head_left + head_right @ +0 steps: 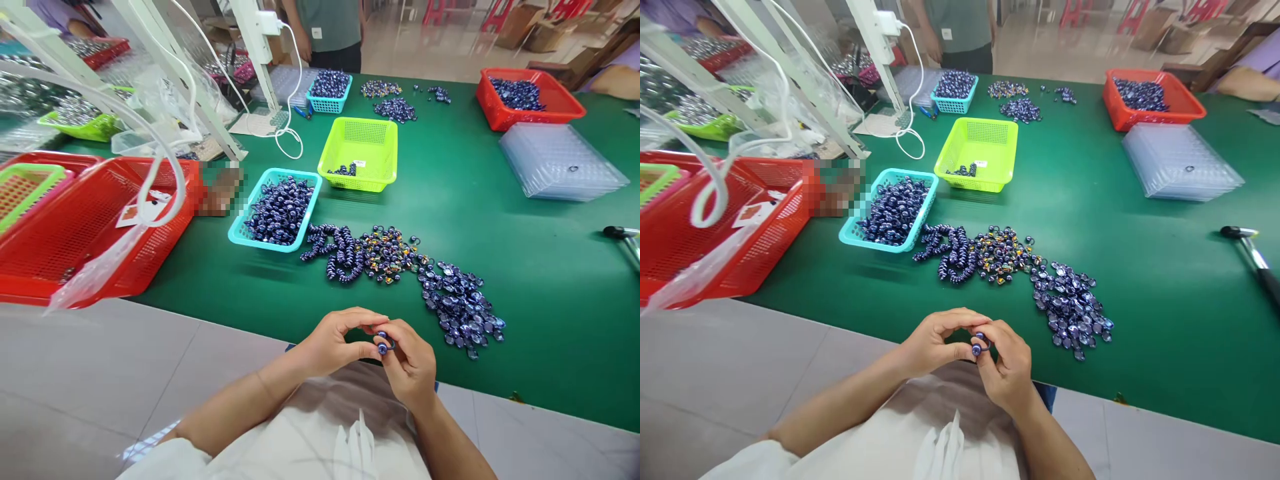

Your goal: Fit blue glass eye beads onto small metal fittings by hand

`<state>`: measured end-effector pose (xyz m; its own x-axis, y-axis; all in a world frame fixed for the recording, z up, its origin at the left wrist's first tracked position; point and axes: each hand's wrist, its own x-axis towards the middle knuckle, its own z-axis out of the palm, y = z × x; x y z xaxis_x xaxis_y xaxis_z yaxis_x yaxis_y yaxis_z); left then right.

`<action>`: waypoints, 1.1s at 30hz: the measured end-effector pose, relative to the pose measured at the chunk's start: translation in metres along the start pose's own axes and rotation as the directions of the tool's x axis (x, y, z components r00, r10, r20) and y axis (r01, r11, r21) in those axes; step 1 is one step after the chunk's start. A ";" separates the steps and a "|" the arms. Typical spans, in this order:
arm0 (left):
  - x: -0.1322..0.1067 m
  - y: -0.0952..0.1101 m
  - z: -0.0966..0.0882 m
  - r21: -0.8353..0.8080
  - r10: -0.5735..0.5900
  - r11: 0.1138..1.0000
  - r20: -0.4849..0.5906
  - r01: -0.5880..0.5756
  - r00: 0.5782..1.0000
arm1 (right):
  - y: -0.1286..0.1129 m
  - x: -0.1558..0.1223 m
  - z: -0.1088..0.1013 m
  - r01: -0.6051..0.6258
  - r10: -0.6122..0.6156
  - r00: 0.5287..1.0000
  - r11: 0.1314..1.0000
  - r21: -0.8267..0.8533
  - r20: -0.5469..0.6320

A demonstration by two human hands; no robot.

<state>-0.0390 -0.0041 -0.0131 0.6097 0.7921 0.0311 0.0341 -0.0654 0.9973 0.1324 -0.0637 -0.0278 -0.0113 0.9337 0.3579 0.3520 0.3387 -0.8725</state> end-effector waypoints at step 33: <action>0.039 0.007 -0.098 0.775 0.474 0.632 -0.363 -0.023 0.802 | 0.037 0.078 -0.016 0.153 0.016 0.977 0.640 -0.753 0.212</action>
<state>-0.0925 0.0860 0.0014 0.2178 0.8245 0.5223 0.6212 -0.5299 0.5773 0.1595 0.0192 -0.0266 -0.2039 0.9423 0.2655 0.9284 0.2721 -0.2529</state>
